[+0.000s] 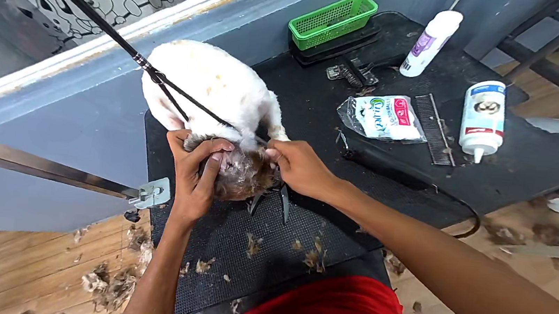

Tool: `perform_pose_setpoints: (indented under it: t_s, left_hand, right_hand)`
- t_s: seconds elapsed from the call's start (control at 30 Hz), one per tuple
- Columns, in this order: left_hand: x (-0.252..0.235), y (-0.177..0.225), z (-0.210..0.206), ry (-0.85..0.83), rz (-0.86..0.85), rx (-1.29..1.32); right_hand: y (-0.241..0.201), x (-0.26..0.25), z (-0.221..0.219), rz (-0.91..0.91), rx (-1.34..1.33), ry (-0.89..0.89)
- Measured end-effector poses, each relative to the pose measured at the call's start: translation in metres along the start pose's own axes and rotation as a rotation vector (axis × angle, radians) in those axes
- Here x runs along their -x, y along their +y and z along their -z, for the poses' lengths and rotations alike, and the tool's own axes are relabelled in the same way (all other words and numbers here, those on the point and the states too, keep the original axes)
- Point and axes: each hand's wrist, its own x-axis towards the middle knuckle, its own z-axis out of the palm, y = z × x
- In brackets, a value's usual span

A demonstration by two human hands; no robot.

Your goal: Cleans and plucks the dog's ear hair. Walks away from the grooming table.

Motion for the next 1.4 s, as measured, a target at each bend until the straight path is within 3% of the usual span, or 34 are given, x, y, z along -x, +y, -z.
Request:
perform_pose_setpoints:
  t_s: [0.17, 0.4, 0.57, 0.8, 0.93, 1.07, 1.17, 1.27, 1.4]
  left_hand:
    - [0.001, 0.001, 0.000, -0.011, 0.005, -0.005]
    - [-0.001, 0.008, -0.006, 0.008, 0.035, -0.036]
    - [-0.007, 0.009, -0.011, 0.051, -0.010, 0.009]
    - [-0.009, 0.011, -0.012, 0.061, 0.019, 0.004]
    - [0.000, 0.021, -0.011, 0.035, 0.079, -0.041]
    - [-0.005, 0.013, -0.010, 0.072, 0.045, -0.014]
    - [-0.011, 0.009, -0.010, 0.076, 0.039, 0.005]
    - [-0.010, 0.015, -0.013, 0.075, 0.070, -0.006]
    - [-0.008, 0.018, -0.014, 0.088, 0.117, -0.038]
  right_hand:
    - [-0.007, -0.006, 0.015, -0.183, -0.341, 0.114]
    - [-0.035, 0.009, 0.007, -0.028, -0.673, 0.392]
    - [-0.052, 0.012, -0.016, 0.134, -0.530, 0.388]
    - [-0.051, 0.011, -0.047, 0.080, -0.200, 0.479]
    - [-0.054, 0.019, -0.051, 0.375, -0.111, 0.503]
    - [-0.071, 0.041, -0.037, 0.578, -0.337, 0.276]
    - [-0.077, 0.049, -0.025, 0.377, -0.278, 0.337]
    - [-0.069, 0.026, -0.021, 0.114, -0.013, 0.463]
    - [-0.065, -0.003, -0.032, 0.160, 0.291, 0.377]
